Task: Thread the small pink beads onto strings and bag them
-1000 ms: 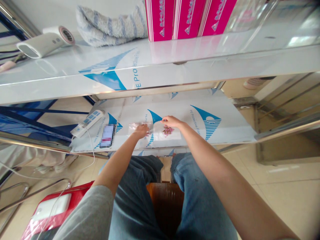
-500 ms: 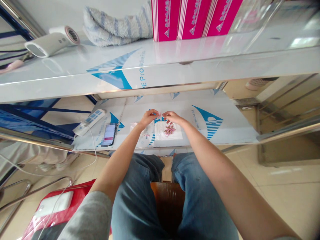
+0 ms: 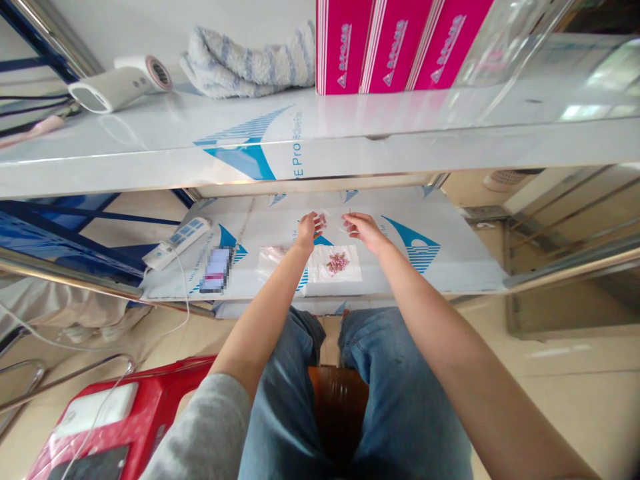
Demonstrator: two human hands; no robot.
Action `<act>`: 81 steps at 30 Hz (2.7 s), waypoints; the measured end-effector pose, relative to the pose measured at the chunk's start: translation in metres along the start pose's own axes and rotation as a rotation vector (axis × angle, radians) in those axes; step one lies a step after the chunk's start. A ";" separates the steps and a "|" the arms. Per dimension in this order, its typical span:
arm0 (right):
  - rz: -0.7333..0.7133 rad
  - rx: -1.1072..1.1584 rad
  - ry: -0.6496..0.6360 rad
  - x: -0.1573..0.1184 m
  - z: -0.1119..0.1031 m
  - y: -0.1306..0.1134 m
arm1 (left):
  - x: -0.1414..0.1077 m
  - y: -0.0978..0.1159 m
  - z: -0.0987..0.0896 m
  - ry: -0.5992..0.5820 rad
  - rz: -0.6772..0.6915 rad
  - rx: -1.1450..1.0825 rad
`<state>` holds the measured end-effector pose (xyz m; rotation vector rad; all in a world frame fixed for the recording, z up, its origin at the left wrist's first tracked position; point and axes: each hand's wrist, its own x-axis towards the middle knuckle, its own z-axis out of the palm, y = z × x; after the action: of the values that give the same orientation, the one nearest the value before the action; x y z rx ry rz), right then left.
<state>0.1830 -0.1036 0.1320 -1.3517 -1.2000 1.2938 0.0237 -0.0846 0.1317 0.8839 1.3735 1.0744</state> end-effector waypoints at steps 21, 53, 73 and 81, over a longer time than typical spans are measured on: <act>-0.115 -0.215 -0.233 -0.003 0.015 -0.003 | -0.001 -0.006 -0.012 -0.223 0.512 0.666; -0.314 -0.560 -0.096 -0.001 0.019 -0.005 | -0.012 0.004 -0.011 -0.137 0.490 0.655; -0.217 -1.057 0.143 -0.009 0.030 -0.015 | -0.035 0.013 0.009 -0.024 0.505 1.257; -0.185 -1.120 0.360 -0.005 0.020 -0.009 | -0.036 0.013 0.010 0.013 0.531 1.301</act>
<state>0.1628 -0.1078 0.1402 -2.0370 -1.8052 0.1270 0.0359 -0.1137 0.1556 2.2632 1.8725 0.4107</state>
